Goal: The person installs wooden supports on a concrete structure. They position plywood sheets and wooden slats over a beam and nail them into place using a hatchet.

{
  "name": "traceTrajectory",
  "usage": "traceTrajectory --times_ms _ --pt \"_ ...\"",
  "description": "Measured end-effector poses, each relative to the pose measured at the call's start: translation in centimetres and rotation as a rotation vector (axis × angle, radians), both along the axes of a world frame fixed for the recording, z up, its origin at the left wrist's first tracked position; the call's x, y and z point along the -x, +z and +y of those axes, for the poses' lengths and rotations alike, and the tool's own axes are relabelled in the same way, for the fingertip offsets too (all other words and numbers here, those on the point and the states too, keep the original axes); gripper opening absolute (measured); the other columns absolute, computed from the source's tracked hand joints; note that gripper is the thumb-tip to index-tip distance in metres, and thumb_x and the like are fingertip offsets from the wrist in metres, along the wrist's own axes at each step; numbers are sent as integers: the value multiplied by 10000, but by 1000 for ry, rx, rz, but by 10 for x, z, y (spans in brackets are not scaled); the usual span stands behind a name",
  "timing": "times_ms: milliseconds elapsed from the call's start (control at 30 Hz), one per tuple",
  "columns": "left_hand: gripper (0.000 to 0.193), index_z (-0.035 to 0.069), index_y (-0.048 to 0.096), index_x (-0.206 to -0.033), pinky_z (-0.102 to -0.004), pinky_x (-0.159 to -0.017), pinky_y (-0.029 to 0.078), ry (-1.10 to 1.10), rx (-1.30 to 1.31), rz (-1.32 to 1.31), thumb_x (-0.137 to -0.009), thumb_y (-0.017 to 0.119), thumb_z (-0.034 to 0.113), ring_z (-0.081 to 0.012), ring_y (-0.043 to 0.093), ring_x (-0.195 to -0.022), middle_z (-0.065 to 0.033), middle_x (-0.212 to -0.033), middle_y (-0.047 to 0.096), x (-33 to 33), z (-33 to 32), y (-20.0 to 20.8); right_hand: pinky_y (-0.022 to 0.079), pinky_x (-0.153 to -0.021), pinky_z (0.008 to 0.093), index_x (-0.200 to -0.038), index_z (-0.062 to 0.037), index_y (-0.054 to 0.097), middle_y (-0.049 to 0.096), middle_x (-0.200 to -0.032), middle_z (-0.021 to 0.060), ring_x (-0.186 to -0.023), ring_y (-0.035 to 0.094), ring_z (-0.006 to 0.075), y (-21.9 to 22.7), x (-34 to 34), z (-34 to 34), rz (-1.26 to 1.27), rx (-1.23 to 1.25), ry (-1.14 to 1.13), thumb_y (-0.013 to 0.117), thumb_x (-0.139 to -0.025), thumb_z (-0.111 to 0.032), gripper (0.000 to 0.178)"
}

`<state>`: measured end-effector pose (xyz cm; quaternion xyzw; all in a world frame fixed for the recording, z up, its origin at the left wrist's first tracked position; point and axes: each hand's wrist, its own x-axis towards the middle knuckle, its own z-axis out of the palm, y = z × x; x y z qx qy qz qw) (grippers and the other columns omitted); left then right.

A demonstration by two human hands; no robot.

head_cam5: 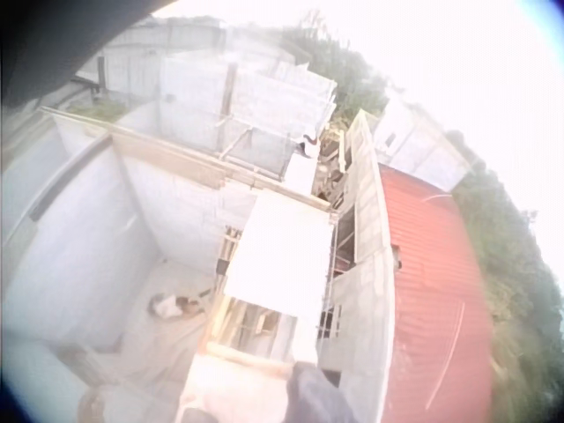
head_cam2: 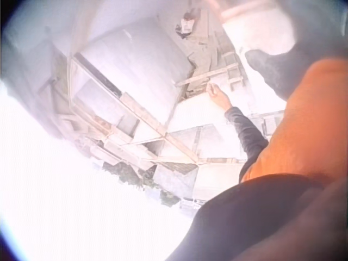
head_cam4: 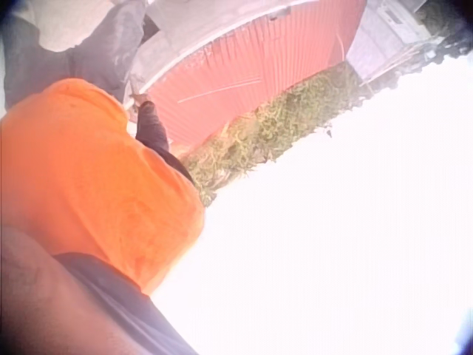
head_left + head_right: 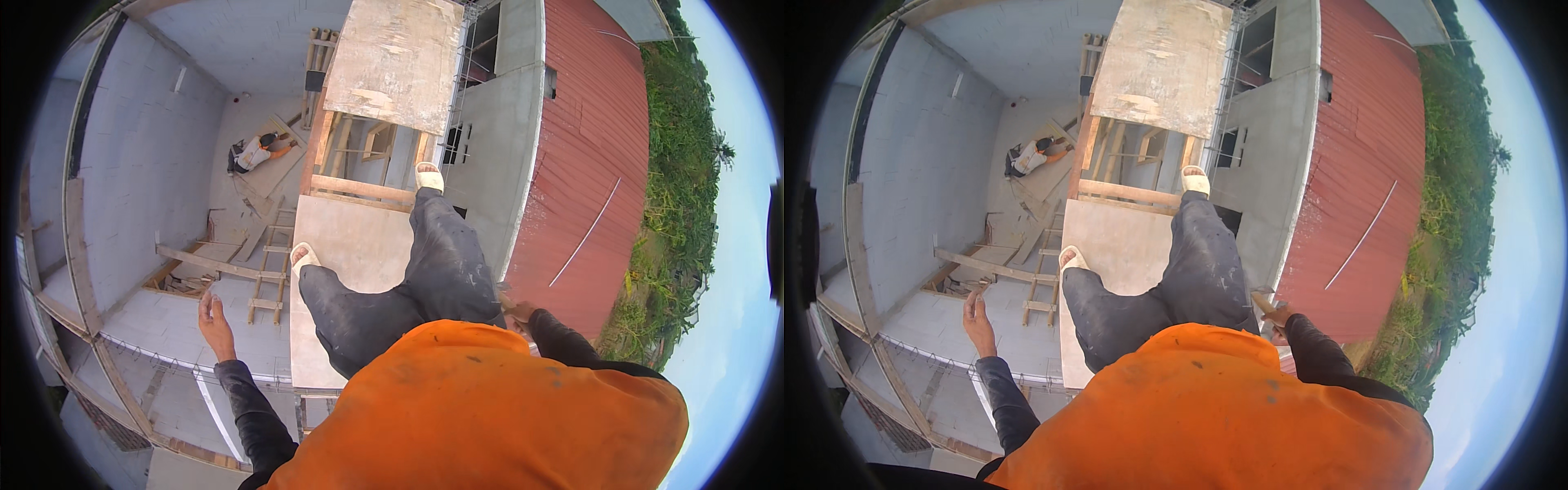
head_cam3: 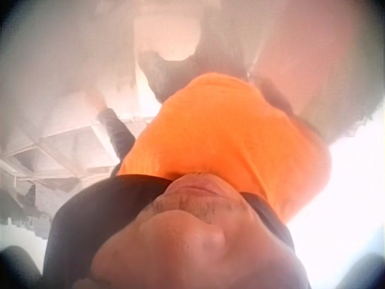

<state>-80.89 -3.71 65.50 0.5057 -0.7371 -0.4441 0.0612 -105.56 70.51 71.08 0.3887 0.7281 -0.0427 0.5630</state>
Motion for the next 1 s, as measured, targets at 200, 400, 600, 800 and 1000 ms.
traceTrajectory --times_ms 200,400,600,800,1000 --pt "630 -51 538 -1442 -444 -1206 328 48 10 -184 -934 683 292 -379 473 -1422 -269 -1482 537 71 90 -58 526 -447 419 -1252 -38 555 642 -724 122 -529 641 240 -90 203 3 103 168 271 759 -912 -307 479" --pt "779 -65 425 -1508 -500 -1249 257 -260 -8 -411 -906 708 340 -448 334 -1494 -296 -1584 394 144 134 -242 491 -494 397 -1472 -74 428 629 -799 105 -554 587 209 -172 376 -169 319 412 352 728 -928 -300 662" --pt "862 -70 346 -1556 -495 -1250 259 -272 -97 -419 -885 731 311 -469 282 -1515 -349 -1604 320 195 155 -454 576 -795 470 -1419 -15 520 710 -1126 249 -913 730 381 -349 544 -248 390 365 1053 671 -932 -312 590" --pt "1039 -65 144 -1612 -516 -1258 233 -139 -96 -529 -868 758 321 -491 219 -1532 -362 -1660 131 217 198 -568 518 -938 555 -1279 -21 554 704 -1140 295 -1054 692 467 -456 618 -300 340 174 1552 553 -992 -318 413" --pt "1103 -48 57 -1628 -510 -1263 241 -3 -143 -642 -904 728 445 -538 208 -1524 -326 -1689 61 254 229 -600 504 -930 578 -1392 0 479 680 -1130 342 -1067 656 516 -471 642 -271 383 309 1731 539 -1016 -265 464"
